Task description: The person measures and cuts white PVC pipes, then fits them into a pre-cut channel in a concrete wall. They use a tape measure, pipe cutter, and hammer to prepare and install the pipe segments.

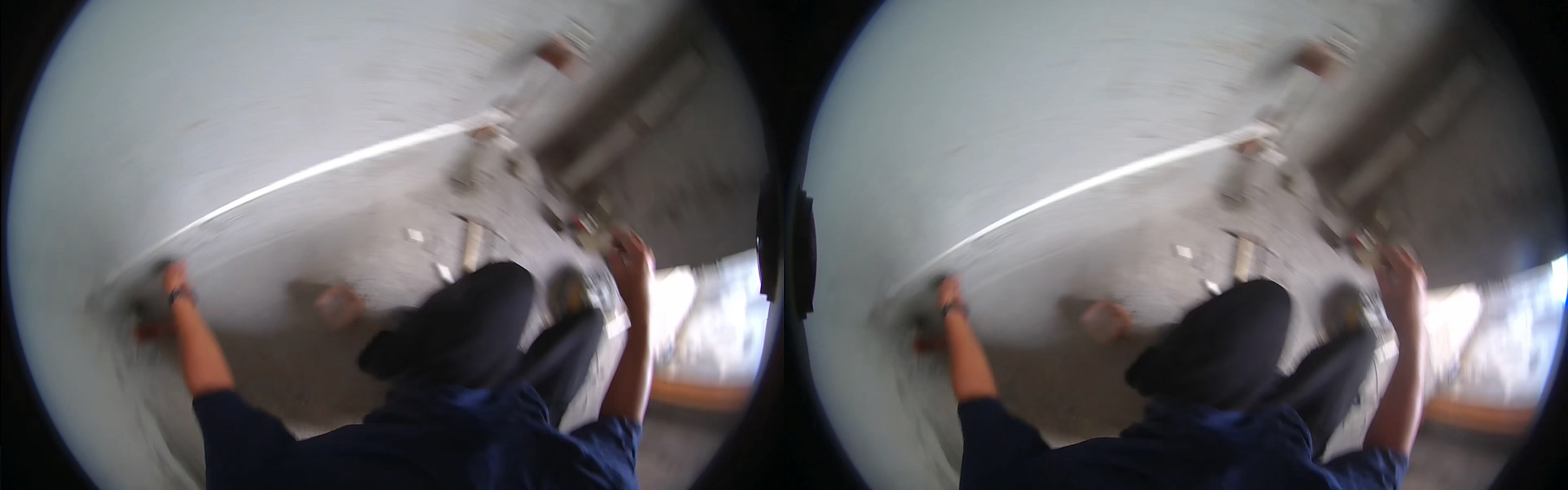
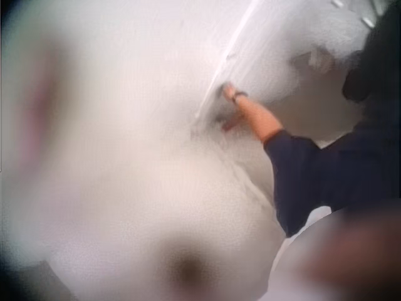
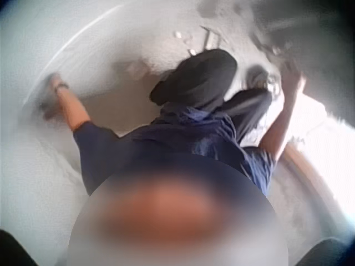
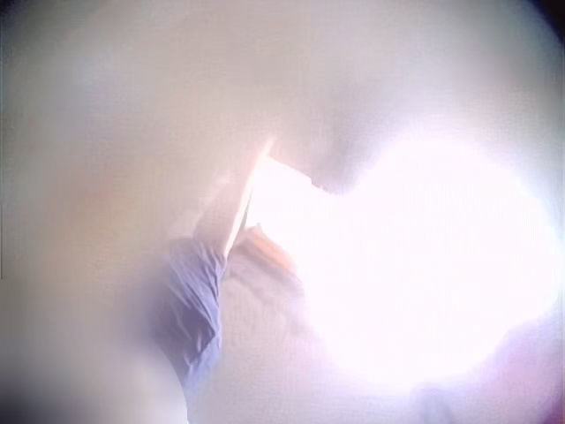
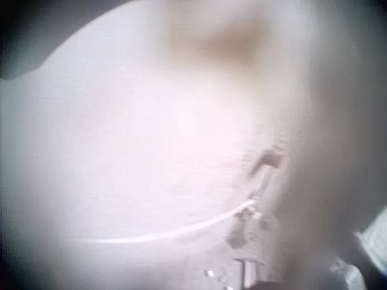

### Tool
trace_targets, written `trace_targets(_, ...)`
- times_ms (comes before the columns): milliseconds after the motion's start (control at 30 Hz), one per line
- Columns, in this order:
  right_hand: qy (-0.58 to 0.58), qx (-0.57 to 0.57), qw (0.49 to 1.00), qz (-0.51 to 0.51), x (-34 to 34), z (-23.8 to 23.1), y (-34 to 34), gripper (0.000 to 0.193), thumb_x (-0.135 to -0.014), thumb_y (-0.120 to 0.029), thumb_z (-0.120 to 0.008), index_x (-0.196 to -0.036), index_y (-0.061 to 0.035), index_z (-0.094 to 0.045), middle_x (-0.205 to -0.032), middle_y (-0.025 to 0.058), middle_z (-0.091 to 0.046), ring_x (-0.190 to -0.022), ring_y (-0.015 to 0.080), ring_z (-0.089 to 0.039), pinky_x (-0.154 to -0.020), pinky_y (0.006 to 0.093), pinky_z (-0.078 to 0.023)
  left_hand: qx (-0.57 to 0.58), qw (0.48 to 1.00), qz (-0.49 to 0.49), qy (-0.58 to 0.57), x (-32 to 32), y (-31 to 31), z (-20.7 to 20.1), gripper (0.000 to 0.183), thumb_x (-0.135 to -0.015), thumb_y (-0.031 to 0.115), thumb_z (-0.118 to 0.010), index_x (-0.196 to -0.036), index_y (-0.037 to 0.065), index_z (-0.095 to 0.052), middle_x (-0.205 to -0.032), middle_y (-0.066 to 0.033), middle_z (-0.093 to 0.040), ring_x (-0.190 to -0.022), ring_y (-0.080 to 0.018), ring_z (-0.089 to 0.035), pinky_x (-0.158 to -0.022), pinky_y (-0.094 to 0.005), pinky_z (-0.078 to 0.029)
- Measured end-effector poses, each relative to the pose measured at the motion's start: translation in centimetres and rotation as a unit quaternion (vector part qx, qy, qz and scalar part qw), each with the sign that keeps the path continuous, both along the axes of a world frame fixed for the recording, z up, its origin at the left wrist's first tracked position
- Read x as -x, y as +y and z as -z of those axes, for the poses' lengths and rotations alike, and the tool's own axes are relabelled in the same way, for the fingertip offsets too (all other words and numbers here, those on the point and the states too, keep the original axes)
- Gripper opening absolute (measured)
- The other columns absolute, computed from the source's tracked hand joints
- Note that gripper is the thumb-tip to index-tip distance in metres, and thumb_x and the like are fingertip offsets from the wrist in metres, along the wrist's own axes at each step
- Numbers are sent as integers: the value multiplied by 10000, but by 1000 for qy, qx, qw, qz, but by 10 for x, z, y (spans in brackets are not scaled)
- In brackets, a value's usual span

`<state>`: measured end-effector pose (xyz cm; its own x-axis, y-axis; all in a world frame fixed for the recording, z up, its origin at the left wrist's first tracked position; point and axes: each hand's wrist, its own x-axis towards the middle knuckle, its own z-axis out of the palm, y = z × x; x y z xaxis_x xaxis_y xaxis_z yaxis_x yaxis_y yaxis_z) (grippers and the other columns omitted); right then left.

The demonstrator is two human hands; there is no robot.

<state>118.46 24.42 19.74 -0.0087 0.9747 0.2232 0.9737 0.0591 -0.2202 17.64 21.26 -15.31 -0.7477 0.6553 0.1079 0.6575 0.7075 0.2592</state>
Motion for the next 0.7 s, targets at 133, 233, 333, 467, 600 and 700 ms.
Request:
trace_targets(133,-20,-25,972,234,-102,17,-64,374,-910,-355,-746,-807,-1,-683,-726,223,-655,-607,334,-580,-654,449,-497,-28,998,6,-57,-123,-63,45,609,-956,354,-630,-1397,-47,-500,-1407,-235,-560,-1303,-391,-544,-1115,-463,-419)
trace_targets(233,31,79,957,279,-169,59,-128,240,-875,-255,-760,-910,-20,-723,-729,218,-671,-632,290,-661,-652,441,-536,266,948,171,-36,-234,-140,72,691,-923,235,-721,-1487,-37,-430,-1473,-260,-511,-1365,-422,-493,-1161,-467,-386)
trace_targets(333,21,187,924,334,-208,131,-217,462,-810,-123,-786,-1257,-59,-685,-953,146,-775,-861,285,-750,-763,400,-596,502,750,428,47,-318,-190,80,339,-922,332,-690,-976,7,-769,-1021,-202,-747,-961,-344,-718,-874,-469,-549)
trace_targets(467,-1,424,855,298,-222,256,-314,576,-915,-584,-687,-776,-28,-755,-724,103,-736,-605,217,-689,-654,388,-561,445,716,535,58,-365,-217,69,465,-885,385,-717,-1123,-14,-725,-1155,-229,-712,-1058,-354,-694,-928,-449,-540)
trace_targets(600,95,489,825,267,-184,346,-394,691,-786,-652,-734,-1076,-26,-756,-1110,226,-727,-1053,402,-683,-916,464,-546,509,720,463,-92,-374,-210,45,467,-842,359,-766,-1167,27,-719,-1217,-194,-694,-1127,-346,-674,-983,-433,-528)
trace_targets(700,155,465,788,372,-144,380,-416,982,-772,-498,-829,-1549,-96,-384,-1366,251,-596,-1224,413,-606,-1005,473,-520,564,691,427,-150,-377,-186,17,441,-847,326,-754,-1203,69,-716,-1256,-148,-686,-1144,-334,-667,-1001,-422,-522)
